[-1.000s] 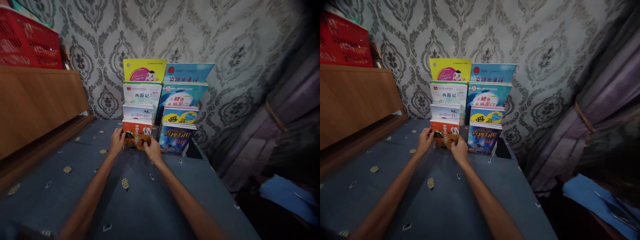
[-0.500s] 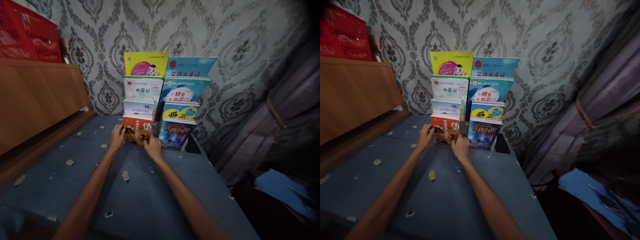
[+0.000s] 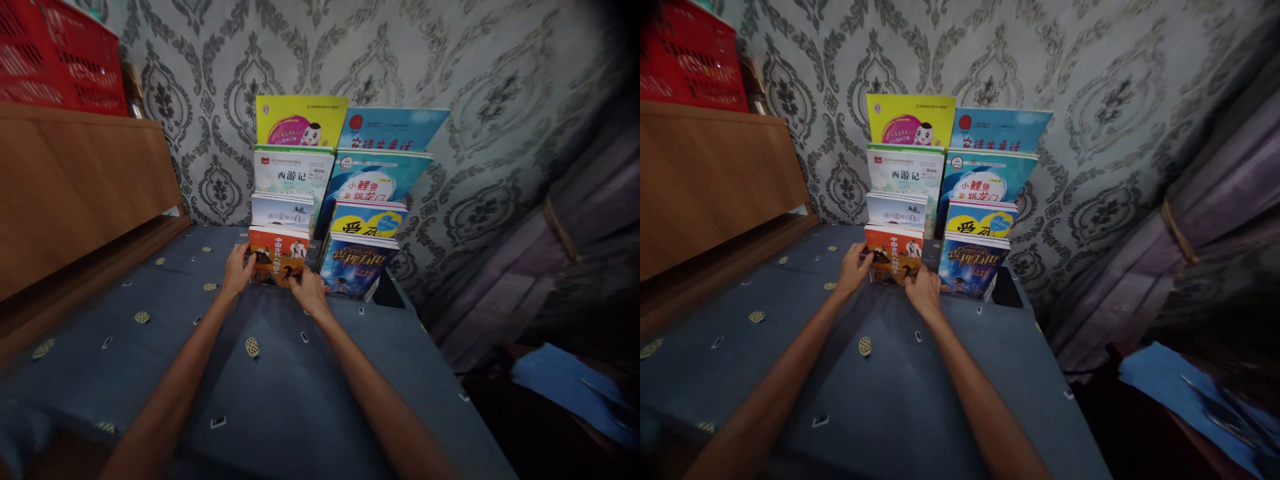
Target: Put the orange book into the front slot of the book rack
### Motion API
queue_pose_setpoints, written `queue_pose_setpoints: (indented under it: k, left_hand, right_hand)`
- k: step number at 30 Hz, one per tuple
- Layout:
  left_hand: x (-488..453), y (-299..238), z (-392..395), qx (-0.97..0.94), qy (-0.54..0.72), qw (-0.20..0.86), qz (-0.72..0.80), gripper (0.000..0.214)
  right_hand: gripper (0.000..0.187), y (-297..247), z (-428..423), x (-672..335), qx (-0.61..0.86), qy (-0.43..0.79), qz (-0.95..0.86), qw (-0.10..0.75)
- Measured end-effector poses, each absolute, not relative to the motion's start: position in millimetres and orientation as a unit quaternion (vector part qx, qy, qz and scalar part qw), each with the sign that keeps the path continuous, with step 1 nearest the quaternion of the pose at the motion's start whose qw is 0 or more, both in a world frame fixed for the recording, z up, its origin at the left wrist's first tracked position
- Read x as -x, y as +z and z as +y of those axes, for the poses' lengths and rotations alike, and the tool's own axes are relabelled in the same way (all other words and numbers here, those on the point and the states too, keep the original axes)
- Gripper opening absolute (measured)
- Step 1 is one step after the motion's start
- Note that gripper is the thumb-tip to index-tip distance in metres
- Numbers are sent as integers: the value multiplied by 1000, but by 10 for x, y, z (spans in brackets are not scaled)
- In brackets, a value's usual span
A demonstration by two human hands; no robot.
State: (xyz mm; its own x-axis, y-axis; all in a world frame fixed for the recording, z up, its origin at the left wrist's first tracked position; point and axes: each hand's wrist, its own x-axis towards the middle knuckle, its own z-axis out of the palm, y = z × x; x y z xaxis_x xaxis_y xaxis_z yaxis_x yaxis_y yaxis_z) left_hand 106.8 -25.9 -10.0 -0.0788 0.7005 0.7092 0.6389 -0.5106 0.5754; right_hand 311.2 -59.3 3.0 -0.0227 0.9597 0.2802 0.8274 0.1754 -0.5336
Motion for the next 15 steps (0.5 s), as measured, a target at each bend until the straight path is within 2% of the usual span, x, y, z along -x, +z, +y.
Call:
queue_pose_setpoints:
  k: [7, 11, 15]
  left_hand:
    - [-1132, 45, -290, -667, 581, 48, 464, 34]
    - [-1127, 53, -276, -663, 582, 61, 467, 34]
    - [-1109, 41, -253, -661, 574, 54, 480, 33]
  right_hand:
    - [56, 23, -408, -3137, 516, 122, -688, 496]
    - [60, -33, -359, -3037, 502, 118, -667, 537]
    - [61, -62, -374, -2985, 516, 136, -658, 531]
